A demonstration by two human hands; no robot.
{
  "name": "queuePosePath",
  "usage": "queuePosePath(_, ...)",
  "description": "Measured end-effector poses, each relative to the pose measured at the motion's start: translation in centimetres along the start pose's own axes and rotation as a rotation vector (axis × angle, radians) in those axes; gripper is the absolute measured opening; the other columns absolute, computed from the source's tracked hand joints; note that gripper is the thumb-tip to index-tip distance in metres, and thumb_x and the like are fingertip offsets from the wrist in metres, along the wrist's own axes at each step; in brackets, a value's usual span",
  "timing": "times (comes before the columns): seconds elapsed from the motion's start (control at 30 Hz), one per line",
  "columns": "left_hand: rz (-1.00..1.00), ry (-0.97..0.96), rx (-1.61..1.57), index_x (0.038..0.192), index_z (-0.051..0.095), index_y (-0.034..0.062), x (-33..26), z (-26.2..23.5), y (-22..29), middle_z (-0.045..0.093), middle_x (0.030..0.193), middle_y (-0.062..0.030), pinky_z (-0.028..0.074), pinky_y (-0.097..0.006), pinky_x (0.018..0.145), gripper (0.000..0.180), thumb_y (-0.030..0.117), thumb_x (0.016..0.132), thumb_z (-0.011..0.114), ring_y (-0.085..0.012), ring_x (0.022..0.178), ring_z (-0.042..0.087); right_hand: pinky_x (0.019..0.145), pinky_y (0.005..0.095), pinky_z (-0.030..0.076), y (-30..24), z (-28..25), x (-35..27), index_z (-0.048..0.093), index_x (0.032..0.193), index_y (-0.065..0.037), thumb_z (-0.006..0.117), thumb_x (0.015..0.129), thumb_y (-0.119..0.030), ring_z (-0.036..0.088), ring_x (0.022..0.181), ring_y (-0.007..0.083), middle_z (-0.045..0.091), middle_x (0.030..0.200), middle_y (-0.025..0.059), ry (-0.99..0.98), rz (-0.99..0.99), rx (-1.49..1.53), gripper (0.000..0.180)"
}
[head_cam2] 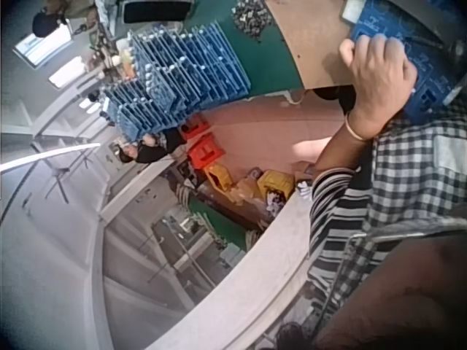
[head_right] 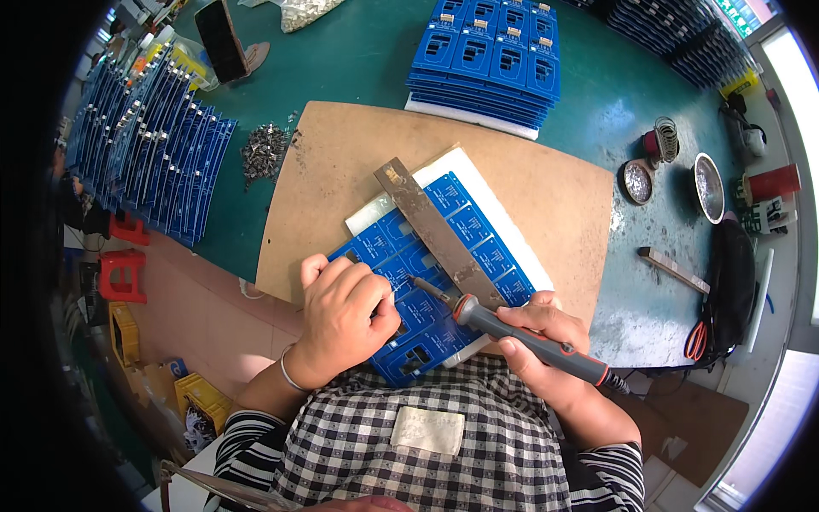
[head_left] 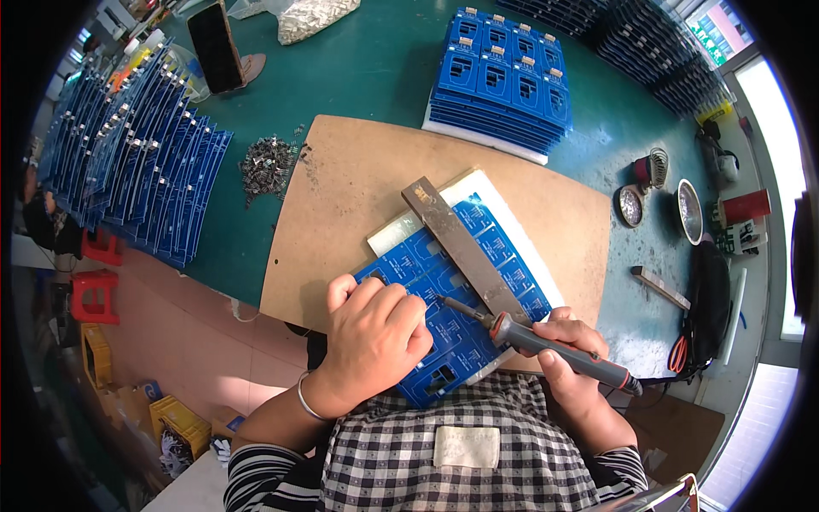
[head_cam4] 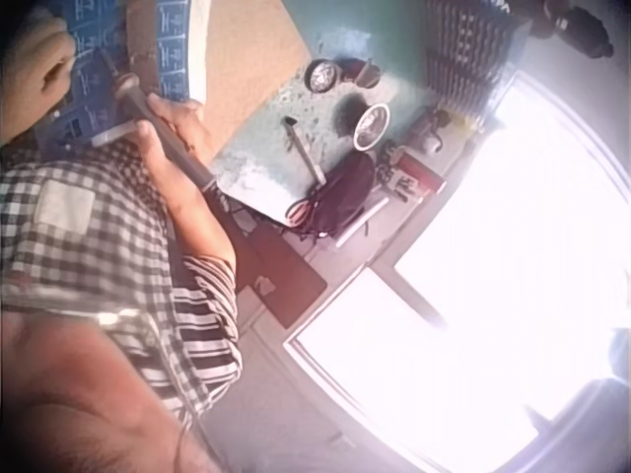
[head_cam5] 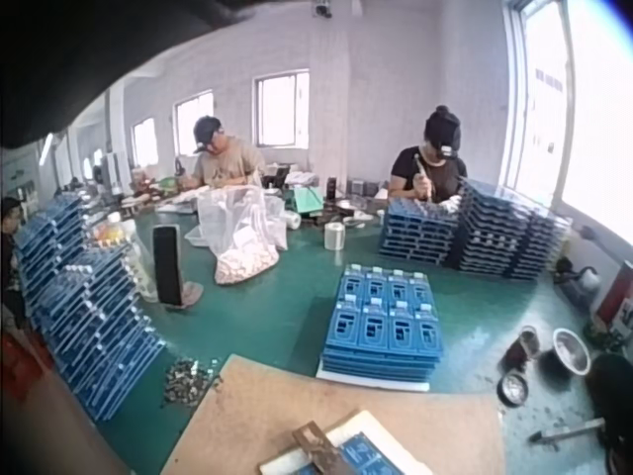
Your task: The person solders components onto a circuit board using a soldering iron, places the board onto a stack, and then positions a new circuit board under a metal bar on a block to solder it with the soldering iron.
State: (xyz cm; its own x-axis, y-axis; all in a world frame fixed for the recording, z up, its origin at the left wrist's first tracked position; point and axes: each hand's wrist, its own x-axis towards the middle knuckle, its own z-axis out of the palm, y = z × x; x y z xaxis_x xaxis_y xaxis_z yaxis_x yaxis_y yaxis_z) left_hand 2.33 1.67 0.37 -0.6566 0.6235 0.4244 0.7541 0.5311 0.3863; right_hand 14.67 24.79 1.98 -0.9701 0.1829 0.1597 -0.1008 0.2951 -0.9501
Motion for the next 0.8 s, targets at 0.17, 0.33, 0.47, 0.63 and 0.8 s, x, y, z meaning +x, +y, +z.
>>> queuePosePath(0.17,0.002,-0.006,0.008,0.068,0.048,0.0137,0.39,-0.09,-0.07,0.046,0.065,-0.0003,0.031,-0.037,0.074,0.020,0.004,0.067,0.066,-0.0199,0.065,0.047,0.078,0.0316,0.040,-0.05,0.08,0.19,0.068,0.099,0.001,0.073,0.081,-0.019,0.053,0.064,0.0147,0.072,0.079,0.0096,0.005,0.006,0.027,0.028)
queuePosePath(0.33,0.004,-0.007,0.006,0.069,0.050,0.0131,0.60,-0.15,-0.22,0.047,0.064,-0.0002,0.030,-0.037,0.073,0.019,0.003,0.067,0.065,-0.0204,0.063,0.047,0.079,0.0318,0.039,0.28,0.05,0.41,0.067,0.099,0.001,0.074,0.081,-0.020,0.053,0.065,0.0150,0.072,0.081,0.0114,-0.011,-0.061,0.010,0.029)
queuePosePath(0.47,0.003,-0.009,-0.010,0.069,0.050,0.0132,0.52,-0.15,-0.19,0.048,0.064,-0.0003,0.031,-0.038,0.073,0.019,0.003,0.067,0.066,-0.0204,0.063,0.047,0.079,0.0319,0.038,-0.19,-0.23,0.48,0.068,0.100,0.001,0.074,0.081,-0.020,0.052,0.064,0.0144,0.072,0.081,0.0115,0.014,-0.039,0.052,0.029)
queuePosePath(0.63,0.012,-0.024,0.004,0.069,0.049,0.0135,0.58,0.17,-0.14,0.046,0.067,-0.0006,0.033,-0.038,0.076,0.018,0.009,0.069,0.066,-0.0191,0.066,0.047,0.080,0.0320,0.038,-0.10,-0.37,0.49,0.068,0.100,0.001,0.074,0.081,-0.021,0.052,0.065,0.0139,0.072,0.080,0.0107,-0.033,-0.044,-0.007,0.029)
queuePosePath(0.8,-0.004,-0.077,0.030,0.069,0.049,0.0132,0.85,-0.09,-0.15,0.046,0.067,-0.0012,0.033,-0.038,0.076,0.018,0.008,0.069,0.066,-0.0196,0.067,0.048,0.077,0.0318,0.039,-0.50,-0.18,0.86,0.068,0.100,0.001,0.074,0.081,-0.020,0.051,0.066,0.0147,0.072,0.079,0.0112,-0.032,-0.014,0.005,0.029)
